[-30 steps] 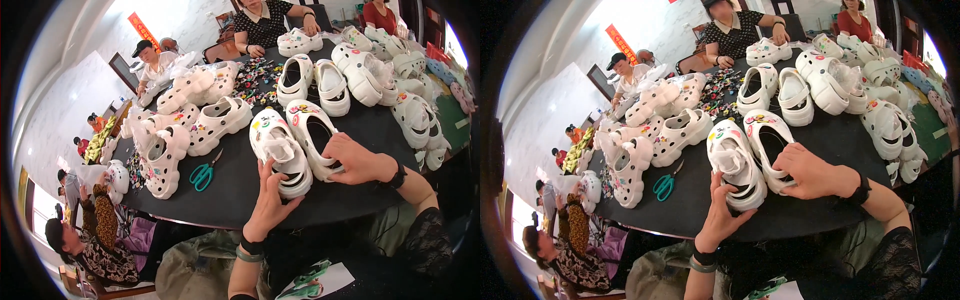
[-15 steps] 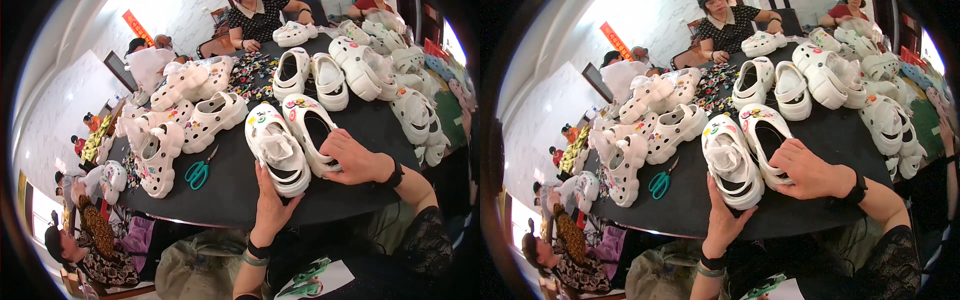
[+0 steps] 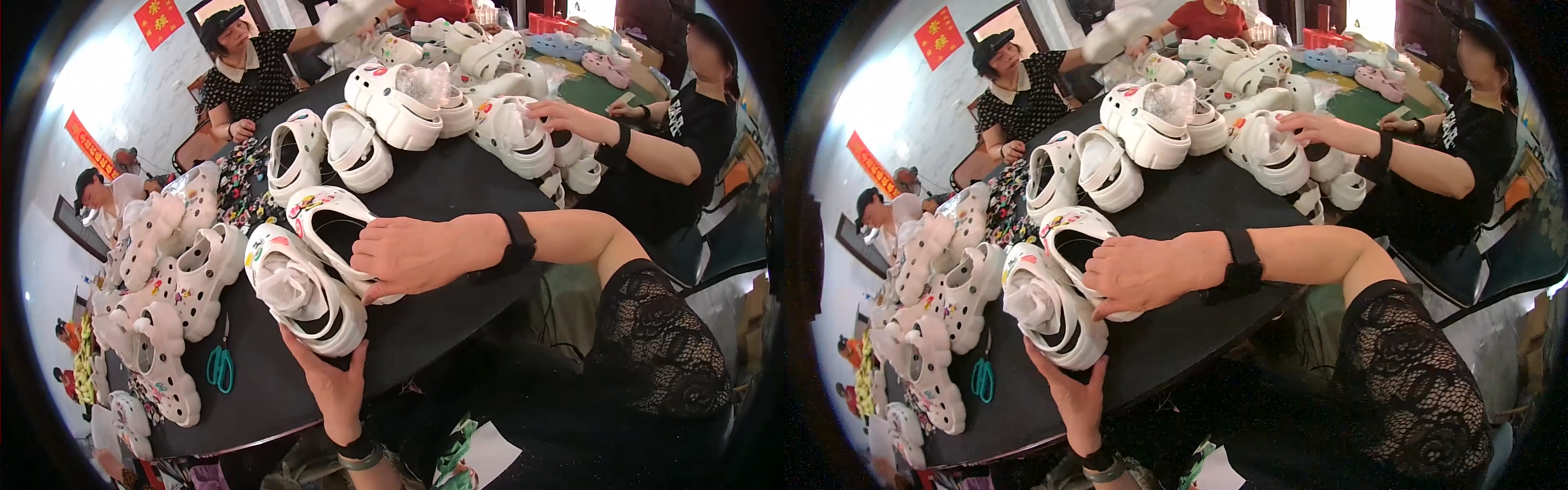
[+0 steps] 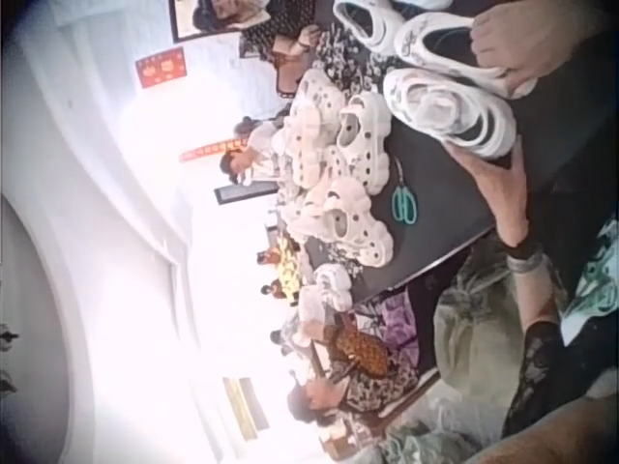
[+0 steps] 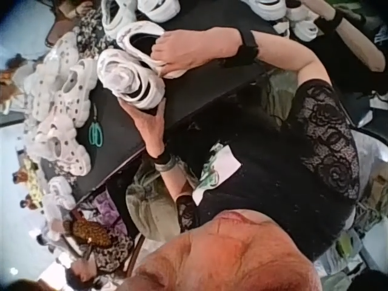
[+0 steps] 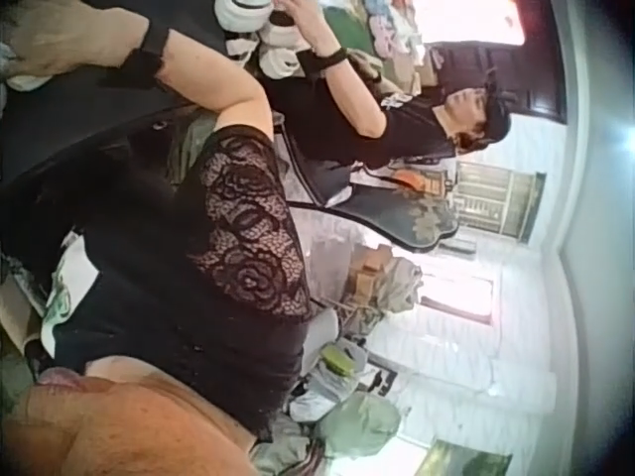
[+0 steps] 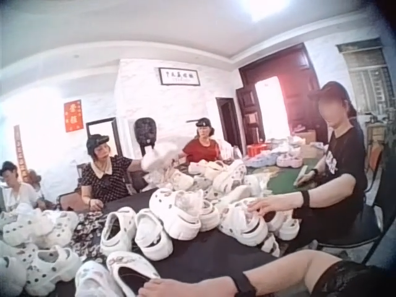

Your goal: Inspecting and preparing clogs by removing packaging and organizing decorative charms.

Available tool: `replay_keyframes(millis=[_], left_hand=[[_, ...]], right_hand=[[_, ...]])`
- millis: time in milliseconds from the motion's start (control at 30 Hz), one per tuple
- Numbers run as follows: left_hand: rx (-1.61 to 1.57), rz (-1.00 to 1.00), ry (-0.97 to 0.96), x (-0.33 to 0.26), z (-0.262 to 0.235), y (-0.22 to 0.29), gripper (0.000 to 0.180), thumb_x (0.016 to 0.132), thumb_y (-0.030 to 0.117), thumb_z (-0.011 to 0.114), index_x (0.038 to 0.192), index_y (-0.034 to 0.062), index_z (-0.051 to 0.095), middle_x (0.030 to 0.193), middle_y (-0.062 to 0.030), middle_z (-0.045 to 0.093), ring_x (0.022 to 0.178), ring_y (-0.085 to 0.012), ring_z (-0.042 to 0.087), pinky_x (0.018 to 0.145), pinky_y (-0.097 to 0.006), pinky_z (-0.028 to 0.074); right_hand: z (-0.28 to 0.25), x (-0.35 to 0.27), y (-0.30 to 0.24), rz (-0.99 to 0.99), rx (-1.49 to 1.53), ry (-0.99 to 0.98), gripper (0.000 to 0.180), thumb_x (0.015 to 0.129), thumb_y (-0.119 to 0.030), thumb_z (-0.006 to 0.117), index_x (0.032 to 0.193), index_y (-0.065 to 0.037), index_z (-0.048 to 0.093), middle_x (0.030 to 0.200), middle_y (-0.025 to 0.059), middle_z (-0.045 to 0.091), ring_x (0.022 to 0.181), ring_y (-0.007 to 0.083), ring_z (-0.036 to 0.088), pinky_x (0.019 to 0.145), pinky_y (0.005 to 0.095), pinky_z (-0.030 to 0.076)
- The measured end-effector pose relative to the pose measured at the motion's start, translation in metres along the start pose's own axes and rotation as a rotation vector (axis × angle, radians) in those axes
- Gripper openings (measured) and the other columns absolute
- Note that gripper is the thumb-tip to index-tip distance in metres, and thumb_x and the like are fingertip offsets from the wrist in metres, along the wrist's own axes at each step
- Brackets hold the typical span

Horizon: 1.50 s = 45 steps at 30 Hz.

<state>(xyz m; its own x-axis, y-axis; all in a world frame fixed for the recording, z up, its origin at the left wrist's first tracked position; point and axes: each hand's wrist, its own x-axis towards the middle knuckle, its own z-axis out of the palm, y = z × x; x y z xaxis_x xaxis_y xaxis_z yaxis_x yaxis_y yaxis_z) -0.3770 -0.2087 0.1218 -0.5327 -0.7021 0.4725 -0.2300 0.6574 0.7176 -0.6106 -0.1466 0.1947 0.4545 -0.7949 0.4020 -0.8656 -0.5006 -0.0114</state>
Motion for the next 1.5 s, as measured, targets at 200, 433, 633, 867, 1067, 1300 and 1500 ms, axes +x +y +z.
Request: replay_keyframes(millis=[200, 433, 633, 867, 1067, 1300, 1500], left_hand=[[0.031, 0.046, -0.015, 0.001, -0.002, -0.004, 0.107, 0.068, 0.01, 0.081, 0.144, -0.0037, 0.007, 0.145, -0.0286, 0.022, 0.134, -0.0403, 0.028, 0.108, -0.041, 0.029], [0.024, 0.034, 0.006, -0.003, -0.008, -0.006, 0.108, 0.068, 0.009, 0.08, 0.146, 0.0023, 0.006, 0.146, -0.0236, 0.026, 0.133, -0.032, 0.032, 0.109, -0.04, 0.027], [0.076, 0.158, 0.195, -0.014, -0.01, -0.007, 0.089, 0.073, 0.02, 0.079, 0.139, 0.0002, 0.024, 0.135, -0.0185, 0.037, 0.123, -0.0297, 0.04, 0.101, -0.039, 0.034], [-1.204, -0.105, -0.132, -0.019, 0.029, 0.064, 0.079, 0.076, -0.006, 0.068, 0.14, 0.0053, 0.023, 0.13, -0.0124, 0.043, 0.117, -0.0215, 0.048, 0.094, -0.033, 0.043], [-1.291, -0.414, -0.114, -0.009, 0.034, 0.071, 0.028, 0.094, 0.01, 0.053, 0.121, 0.0025, 0.049, 0.115, -0.0082, 0.059, 0.102, -0.0146, 0.058, 0.085, -0.031, 0.05], [-1.324, -0.321, -0.211, -0.012, 0.052, 0.087, 0.029, 0.093, 0.014, 0.056, 0.119, 0.0011, 0.051, 0.107, -0.0064, 0.062, 0.097, -0.0129, 0.059, 0.084, -0.027, 0.049], [-0.209, 0.259, 0.048, -0.021, -0.008, 0.056, 0.053, 0.077, 0.002, 0.071, 0.124, -0.0048, 0.049, 0.121, -0.0184, 0.054, 0.111, -0.0271, 0.053, 0.092, -0.035, 0.044]], right_hand=[[-0.007, 0.003, 0.001, 0.0, -0.111, -0.075, 0.035, 0.093, -0.037, 0.048, 0.092, -0.003, 0.057, 0.089, 0.0142, 0.059, 0.087, 0.0326, 0.058, 0.078, 0.0411, 0.047], [-0.042, 0.037, 0.004, 0.522, 0.951, 0.281, 0.041, 0.099, -0.035, 0.037, 0.083, -0.001, 0.054, 0.071, 0.0061, 0.058, 0.065, 0.0158, 0.057, 0.065, 0.0295, 0.047], [-0.061, 0.086, -0.026, 0.338, 1.469, 0.325, 0.042, 0.1, -0.032, 0.038, 0.079, -0.001, 0.055, 0.073, 0.0055, 0.055, 0.069, 0.015, 0.053, 0.072, 0.028, 0.043], [-0.034, 0.134, -0.045, 0.304, 1.299, 0.441, 0.043, 0.099, -0.036, 0.04, 0.076, -0.004, 0.057, 0.071, 0.0032, 0.056, 0.071, 0.0129, 0.053, 0.071, 0.029, 0.043], [0.001, 0.131, -0.045, 0.09, -0.286, 0.297, 0.028, 0.089, -0.029, 0.056, 0.073, -0.006, 0.059, 0.069, 0.0082, 0.061, 0.068, 0.0249, 0.061, 0.067, 0.0362, 0.045], [-0.023, 0.108, -0.035, 0.018, -0.33, 0.253, 0.026, 0.084, -0.028, 0.06, 0.082, -0.002, 0.06, 0.08, 0.0106, 0.06, 0.083, 0.0261, 0.059, 0.074, 0.0351, 0.046], [-0.041, 0.069, -0.018, 0.478, -0.143, -0.139, 0.056, 0.091, -0.049, 0.047, 0.083, 0.005, 0.06, 0.07, 0.0208, 0.061, 0.067, 0.0356, 0.063, 0.062, 0.0446, 0.049]])
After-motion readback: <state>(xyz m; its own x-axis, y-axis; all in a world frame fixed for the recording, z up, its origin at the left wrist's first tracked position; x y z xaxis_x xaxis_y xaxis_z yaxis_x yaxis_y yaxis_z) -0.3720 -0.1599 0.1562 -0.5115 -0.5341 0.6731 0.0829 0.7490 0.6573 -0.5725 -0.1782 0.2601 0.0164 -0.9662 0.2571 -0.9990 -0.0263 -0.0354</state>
